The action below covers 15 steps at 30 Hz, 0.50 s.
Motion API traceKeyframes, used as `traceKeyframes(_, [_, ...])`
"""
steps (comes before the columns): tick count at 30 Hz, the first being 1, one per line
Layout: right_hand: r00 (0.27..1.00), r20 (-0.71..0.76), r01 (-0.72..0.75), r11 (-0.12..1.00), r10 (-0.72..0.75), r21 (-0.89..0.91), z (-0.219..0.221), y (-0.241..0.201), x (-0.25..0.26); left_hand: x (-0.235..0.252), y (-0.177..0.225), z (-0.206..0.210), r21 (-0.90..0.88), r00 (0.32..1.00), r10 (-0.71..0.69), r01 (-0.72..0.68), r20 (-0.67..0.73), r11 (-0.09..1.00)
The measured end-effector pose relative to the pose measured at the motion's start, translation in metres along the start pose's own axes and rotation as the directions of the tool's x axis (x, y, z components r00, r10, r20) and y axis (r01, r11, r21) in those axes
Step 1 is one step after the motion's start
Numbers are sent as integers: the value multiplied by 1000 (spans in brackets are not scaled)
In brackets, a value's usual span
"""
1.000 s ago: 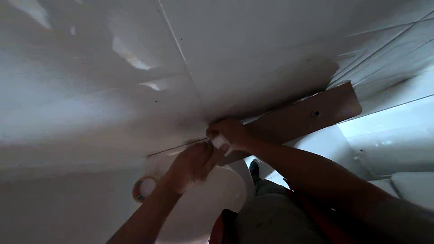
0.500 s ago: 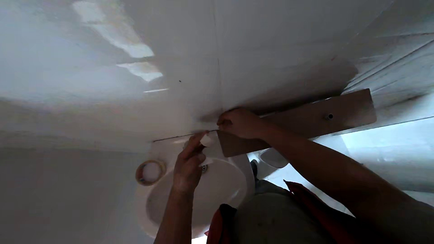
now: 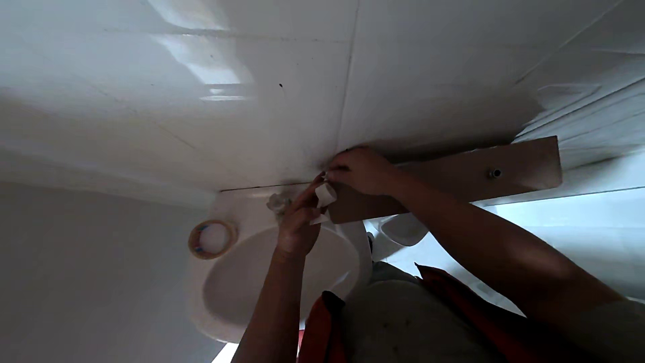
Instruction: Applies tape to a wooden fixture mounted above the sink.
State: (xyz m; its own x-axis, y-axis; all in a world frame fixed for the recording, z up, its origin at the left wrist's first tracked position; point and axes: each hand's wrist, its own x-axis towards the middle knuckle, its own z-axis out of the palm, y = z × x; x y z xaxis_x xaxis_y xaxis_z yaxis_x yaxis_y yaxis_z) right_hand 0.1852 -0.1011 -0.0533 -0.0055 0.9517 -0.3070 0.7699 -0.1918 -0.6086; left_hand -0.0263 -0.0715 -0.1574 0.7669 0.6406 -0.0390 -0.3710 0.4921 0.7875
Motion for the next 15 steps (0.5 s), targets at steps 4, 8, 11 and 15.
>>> traceKeyframes(4, [1000, -1, -3, 999, 3, 44, 0, 0, 0, -1, -4, -4, -13, 999, -17, 17, -28, 1000])
traceKeyframes(8, [1000, 14, -26, 996, 25, 88, -2, -3, -2, 0, 4, -8, 101, 999, -34, 34, 4, 994])
traceKeyframes(11, [999, 16, -29, 995, 28, 93, -1, -2, -2, 2, 10, -5, 160, 997, -76, 75, -1, 984])
traceKeyframes(15, [997, 56, -50, 997, 46, 63, -4, -2, -6, 5, 9, -4, 191, 995, -94, 97, -22, 977])
